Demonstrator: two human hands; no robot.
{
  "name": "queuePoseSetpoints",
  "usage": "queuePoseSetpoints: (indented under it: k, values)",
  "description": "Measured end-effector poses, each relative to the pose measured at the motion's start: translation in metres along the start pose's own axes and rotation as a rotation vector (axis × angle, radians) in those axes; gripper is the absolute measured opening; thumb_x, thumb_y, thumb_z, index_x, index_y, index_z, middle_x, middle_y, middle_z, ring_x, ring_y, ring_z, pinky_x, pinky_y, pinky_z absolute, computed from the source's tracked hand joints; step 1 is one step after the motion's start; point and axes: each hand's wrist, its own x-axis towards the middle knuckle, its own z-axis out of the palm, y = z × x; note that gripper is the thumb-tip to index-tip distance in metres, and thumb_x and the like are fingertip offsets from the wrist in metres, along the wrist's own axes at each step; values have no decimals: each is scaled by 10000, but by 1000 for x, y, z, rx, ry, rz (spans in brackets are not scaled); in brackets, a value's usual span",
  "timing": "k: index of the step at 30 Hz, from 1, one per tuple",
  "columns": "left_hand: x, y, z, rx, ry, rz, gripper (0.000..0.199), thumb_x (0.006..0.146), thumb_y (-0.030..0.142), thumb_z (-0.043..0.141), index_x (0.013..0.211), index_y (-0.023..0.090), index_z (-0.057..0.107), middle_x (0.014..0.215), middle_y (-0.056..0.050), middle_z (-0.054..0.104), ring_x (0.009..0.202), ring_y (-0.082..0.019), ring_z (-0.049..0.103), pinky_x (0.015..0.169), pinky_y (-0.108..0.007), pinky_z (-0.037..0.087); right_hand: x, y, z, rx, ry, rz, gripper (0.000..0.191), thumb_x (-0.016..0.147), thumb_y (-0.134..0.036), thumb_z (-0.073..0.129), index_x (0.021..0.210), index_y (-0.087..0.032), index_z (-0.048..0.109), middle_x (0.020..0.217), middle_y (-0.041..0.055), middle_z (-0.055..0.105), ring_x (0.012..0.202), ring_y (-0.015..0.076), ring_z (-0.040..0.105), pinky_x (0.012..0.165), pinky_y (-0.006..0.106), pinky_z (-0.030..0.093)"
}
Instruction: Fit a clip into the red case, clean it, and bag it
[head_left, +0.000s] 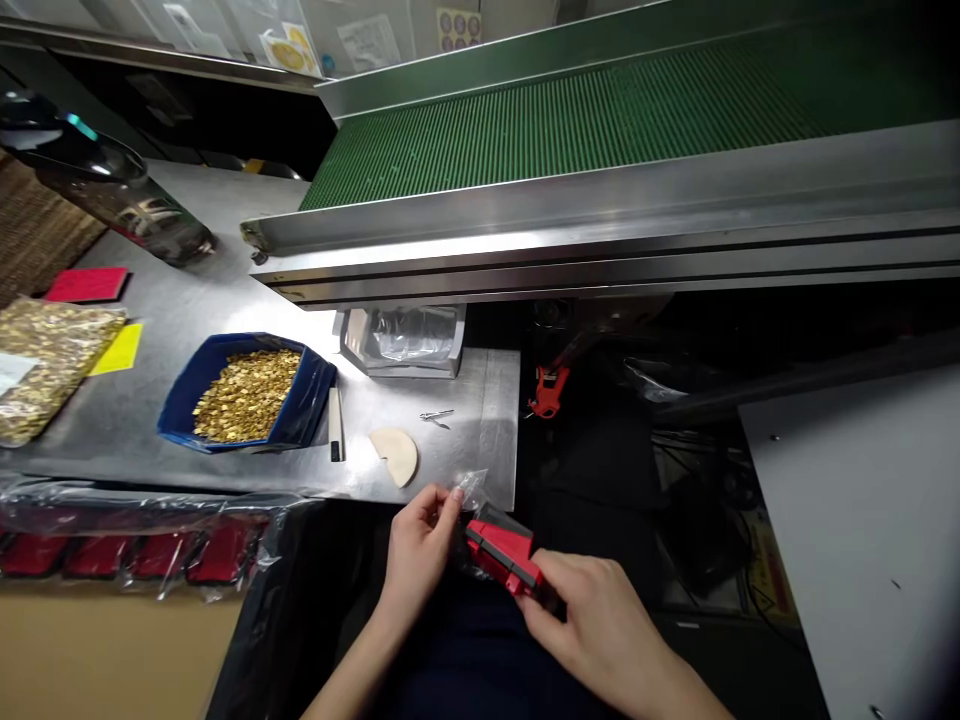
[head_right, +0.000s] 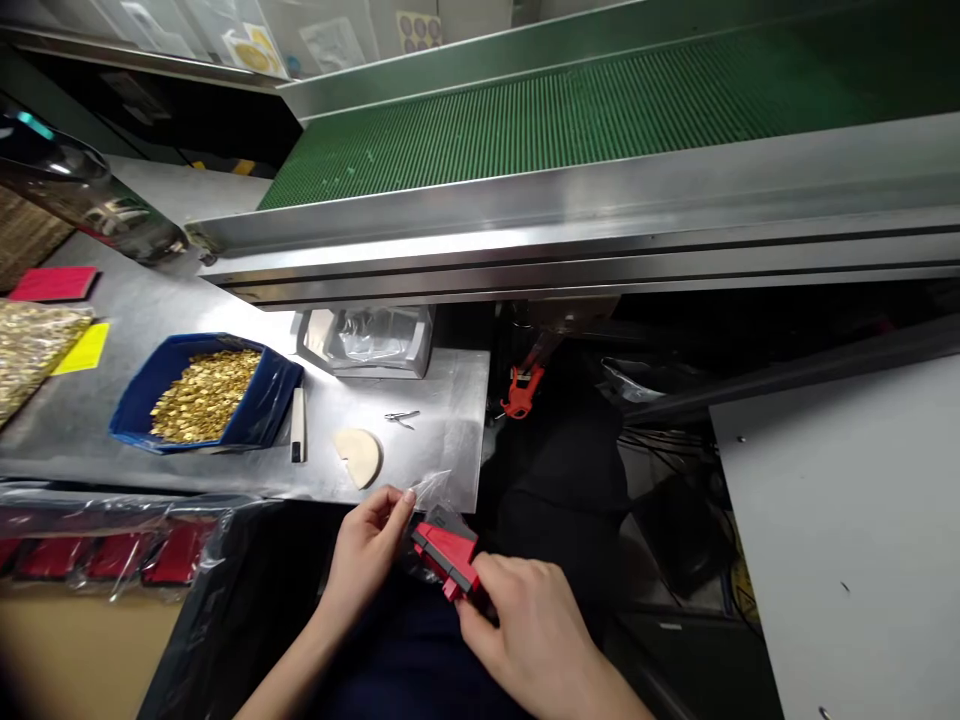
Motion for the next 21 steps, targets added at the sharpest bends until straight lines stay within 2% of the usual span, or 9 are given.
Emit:
queuePoseSetpoints:
  k: [2, 5, 7, 8, 11, 13, 15, 18, 21]
  values:
    - [-3, 8, 6, 62, -39, 89, 321, 942, 431, 643, 724, 199, 600, 650, 21, 566, 607, -140, 491, 583, -239, 396, -6, 3, 8, -143, -5, -9, 110, 937, -192, 563, 927, -256, 652, 827, -21, 724, 715, 189, 666, 655, 300, 362]
    - [-13, 14, 13, 279, -113, 372, 192, 977, 298, 589, 812, 220, 646, 733, -7, 612, 643, -162, 558, 634, -259, 433, -7, 9, 14, -224, 38, 35, 105, 963, -237, 541, 926, -250, 638, 824, -1, 732, 709, 202, 681, 656, 308, 359]
    - [-19, 15, 15, 451, -91, 533, 165, 1003, 223, 524, 923, 229, 668, 775, -25, 623, 666, -178, 593, 659, -273, 456, -6, 12, 14, -205, 117, 111, 140, 970, -306, 551, 868, -246, 626, 756, 8, 716, 648, 199, 663, 626, 307, 349]
    - [-21, 15, 17, 513, -57, 571, 169, 1007, 198, 506, 986, 230, 670, 803, -35, 632, 693, -188, 611, 679, -278, 470, -5, 13, 13, -166, 171, 154, 168, 969, -342, 558, 845, -247, 618, 733, 15, 709, 627, 199, 654, 614, 306, 349]
    - [-17, 16, 21, 621, 58, 623, 214, 1009, 157, 482, 1145, 221, 635, 937, -74, 667, 844, -221, 658, 795, -301, 513, -1, 13, 12, 41, 297, 242, 229, 961, -433, 564, 843, -245, 619, 737, 44, 717, 630, 212, 655, 617, 297, 386]
    - [-9, 17, 24, 641, 121, 618, 215, 1006, 158, 490, 1177, 204, 613, 981, -91, 671, 900, -238, 666, 842, -324, 525, 3, 11, 12, 167, 304, 267, 253, 962, -462, 560, 863, -241, 632, 746, 48, 721, 646, 214, 658, 624, 289, 404]
    - [-1, 19, 26, 634, 160, 585, 183, 1005, 176, 500, 1147, 189, 615, 961, -91, 670, 874, -242, 671, 825, -338, 533, 8, 8, 13, 238, 295, 278, 265, 964, -472, 562, 878, -236, 645, 743, 39, 718, 657, 208, 655, 632, 280, 408]
    - [7, 21, 26, 602, 131, 562, 152, 1010, 197, 500, 1071, 201, 639, 937, -76, 686, 844, -231, 688, 784, -326, 542, 15, 7, 16, 337, 289, 269, 280, 972, -490, 570, 922, -233, 666, 774, 29, 726, 689, 200, 659, 652, 266, 424]
    - [6, 20, 25, 574, 62, 584, 183, 1011, 194, 504, 1107, 222, 657, 1004, -66, 731, 912, -216, 718, 827, -302, 555, 21, 11, 20, 428, 277, 223, 305, 992, -518, 549, 976, -236, 663, 829, 29, 734, 742, 201, 670, 679, 255, 445]
